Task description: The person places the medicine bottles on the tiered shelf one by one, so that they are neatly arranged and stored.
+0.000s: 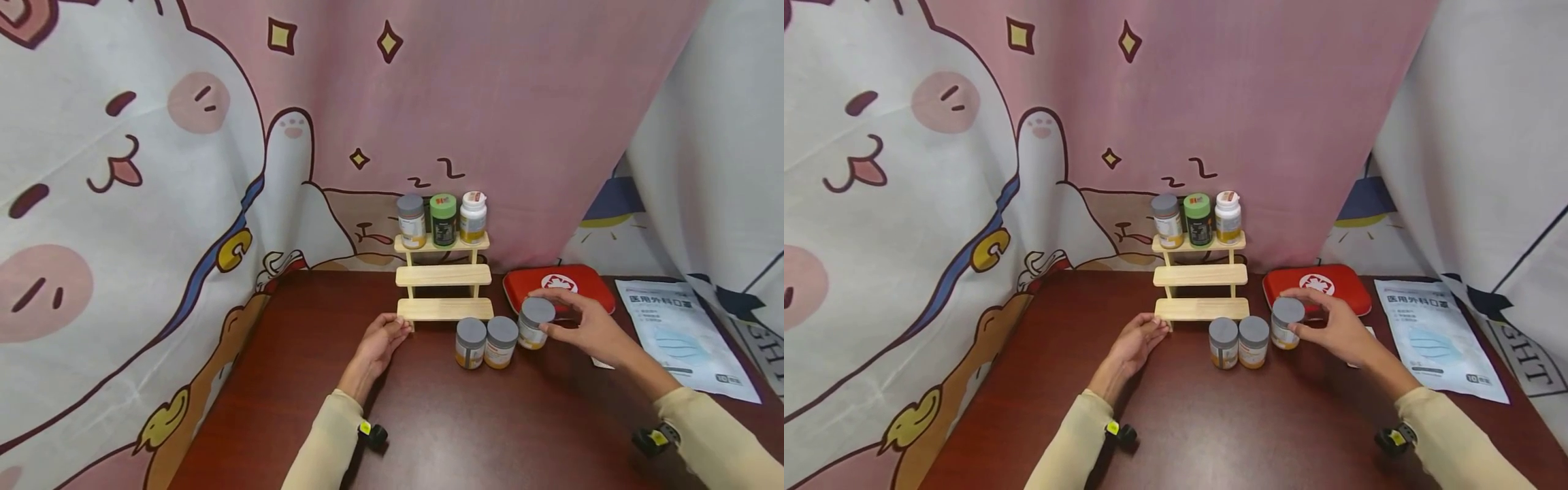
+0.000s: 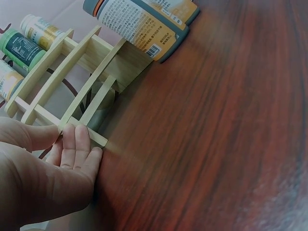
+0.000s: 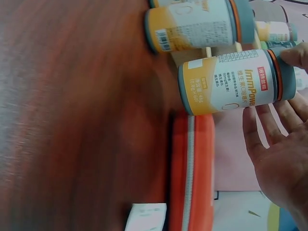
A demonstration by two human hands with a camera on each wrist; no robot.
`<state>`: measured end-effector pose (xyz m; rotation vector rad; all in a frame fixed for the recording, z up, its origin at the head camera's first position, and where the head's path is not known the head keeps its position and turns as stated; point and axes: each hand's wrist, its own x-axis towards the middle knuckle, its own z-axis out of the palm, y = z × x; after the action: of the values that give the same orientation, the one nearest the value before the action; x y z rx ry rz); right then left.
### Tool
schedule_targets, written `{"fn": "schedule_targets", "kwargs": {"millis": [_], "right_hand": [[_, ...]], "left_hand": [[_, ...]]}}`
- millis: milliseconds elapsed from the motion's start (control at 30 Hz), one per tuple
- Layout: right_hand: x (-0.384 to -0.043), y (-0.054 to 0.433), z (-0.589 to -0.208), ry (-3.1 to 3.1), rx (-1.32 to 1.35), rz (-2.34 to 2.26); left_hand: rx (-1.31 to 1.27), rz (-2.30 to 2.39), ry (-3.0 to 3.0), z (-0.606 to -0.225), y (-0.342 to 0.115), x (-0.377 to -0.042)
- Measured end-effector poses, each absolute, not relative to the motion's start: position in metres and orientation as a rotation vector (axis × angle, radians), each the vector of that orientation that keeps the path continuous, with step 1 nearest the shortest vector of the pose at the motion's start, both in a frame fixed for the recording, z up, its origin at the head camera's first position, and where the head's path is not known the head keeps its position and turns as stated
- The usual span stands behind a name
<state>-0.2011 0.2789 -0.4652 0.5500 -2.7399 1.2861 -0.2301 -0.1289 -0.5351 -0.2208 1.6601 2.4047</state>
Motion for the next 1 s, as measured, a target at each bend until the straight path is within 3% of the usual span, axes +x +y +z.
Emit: {"fn": "schedule_targets", "kwargs": {"millis": [1000], "right_hand": [[-0.239, 0.250, -0.418, -2.647, 0.443, 1.240]], "left_hand": [[-0.206, 2.394, 1.655, -0.535, -0.130, -0.231]]}}
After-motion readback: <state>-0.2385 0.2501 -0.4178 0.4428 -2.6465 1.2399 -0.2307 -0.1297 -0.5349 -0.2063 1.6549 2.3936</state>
